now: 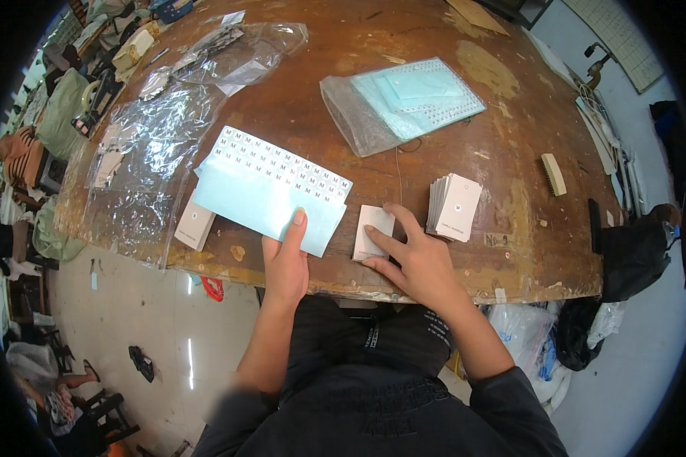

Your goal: The person repeatedly picks small rectangular cards from a stack and places them onto a light blue notepad sheet on the table, then stacks the assembled units. The process continues with the same repetitive placement and stacking actions.

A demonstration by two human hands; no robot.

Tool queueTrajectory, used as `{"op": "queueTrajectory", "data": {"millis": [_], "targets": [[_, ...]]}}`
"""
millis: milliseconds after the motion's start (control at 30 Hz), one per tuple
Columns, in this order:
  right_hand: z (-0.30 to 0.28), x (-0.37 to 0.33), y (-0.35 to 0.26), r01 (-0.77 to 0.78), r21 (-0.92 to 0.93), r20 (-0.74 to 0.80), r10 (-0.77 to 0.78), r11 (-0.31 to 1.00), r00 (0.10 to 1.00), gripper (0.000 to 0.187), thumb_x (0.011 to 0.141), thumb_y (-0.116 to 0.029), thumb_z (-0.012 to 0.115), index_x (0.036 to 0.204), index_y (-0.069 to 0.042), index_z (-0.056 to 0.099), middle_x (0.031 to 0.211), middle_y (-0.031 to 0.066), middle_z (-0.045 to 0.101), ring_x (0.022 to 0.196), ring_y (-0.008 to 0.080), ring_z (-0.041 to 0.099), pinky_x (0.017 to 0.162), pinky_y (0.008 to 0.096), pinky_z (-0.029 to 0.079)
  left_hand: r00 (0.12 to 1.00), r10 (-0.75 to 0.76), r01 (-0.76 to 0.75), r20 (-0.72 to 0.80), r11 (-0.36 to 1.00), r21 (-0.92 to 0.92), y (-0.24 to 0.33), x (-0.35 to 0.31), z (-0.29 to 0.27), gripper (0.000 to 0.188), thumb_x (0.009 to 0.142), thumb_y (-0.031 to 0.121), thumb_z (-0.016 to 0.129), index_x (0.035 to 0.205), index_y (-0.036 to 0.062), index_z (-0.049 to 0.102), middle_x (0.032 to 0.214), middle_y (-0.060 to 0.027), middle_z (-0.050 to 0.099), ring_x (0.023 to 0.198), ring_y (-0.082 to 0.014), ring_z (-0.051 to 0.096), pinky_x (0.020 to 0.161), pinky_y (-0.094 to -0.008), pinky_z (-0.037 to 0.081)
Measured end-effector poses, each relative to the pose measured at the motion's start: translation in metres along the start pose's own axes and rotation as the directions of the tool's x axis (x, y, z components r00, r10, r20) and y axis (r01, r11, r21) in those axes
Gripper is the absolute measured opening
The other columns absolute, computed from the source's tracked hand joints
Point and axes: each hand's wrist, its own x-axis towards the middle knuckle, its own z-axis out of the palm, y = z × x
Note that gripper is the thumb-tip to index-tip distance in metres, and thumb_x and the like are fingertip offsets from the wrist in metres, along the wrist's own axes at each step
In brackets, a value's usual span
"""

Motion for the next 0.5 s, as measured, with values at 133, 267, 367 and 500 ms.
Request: {"op": "queueTrajectory", "data": {"millis": [133,267,367,500], "targets": [[0.001,-0.002,-0.005,0.007,-0.061,-0.011,-0.008,0.998,1.0,0.04,0.087,-0.037,0.074,0.117,-0.011,0.072,0.139,0.0158,0.051,0.076,0.0266,0.071,0.065,0.0357,0.059,1.0,0.009,-0.008,0.021,1.0,-0.005,0.0,0.0,0.001,0.05,0.102,0.013,0.056,0.147,-0.0008,0.04,0.141,-0.0118,0.052,0.13,-0.021,0.051,0.109,-0.0379,0.041],[0.003,-0.002,-0.009,0.001,-0.057,-0.029,-0.003,0.998,1.0,0.037,0.087,-0.034,0.074,0.117,-0.012,0.072,0.139,0.0159,0.051,0.079,0.0261,0.071,0.064,0.0355,0.059,1.0,0.001,-0.001,-0.001,1.0,0.002,0.0,0.0,0.001,0.051,0.102,0.012,0.056,0.147,-0.0007,0.038,0.141,-0.0117,0.051,0.13,-0.0212,0.051,0.109,-0.0381,0.042],[0.0,-0.001,-0.012,-0.02,-0.083,0.001,0.02,0.996,1.0,0.039,0.085,-0.035,0.076,0.117,-0.014,0.073,0.142,0.0162,0.05,0.083,0.0256,0.071,0.064,0.0347,0.059,1.0,0.005,-0.005,-0.023,1.0,0.015,-0.002,-0.001,0.001,0.052,0.102,0.012,0.056,0.148,-0.0003,0.037,0.142,-0.0118,0.05,0.13,-0.0216,0.051,0.109,-0.0387,0.042],[-0.029,-0.016,-0.009,-0.053,0.02,-0.122,0.056,0.998,0.991,0.045,0.081,-0.038,0.08,0.119,-0.016,0.072,0.146,0.017,0.049,0.095,0.0273,0.072,0.068,0.0353,0.06,1.0,0.025,-0.025,-0.002,1.0,0.013,-0.003,-0.001,-0.001,0.054,0.102,0.012,0.057,0.15,-0.0001,0.035,0.144,-0.0121,0.049,0.131,-0.0223,0.05,0.11,-0.0397,0.041]]}}
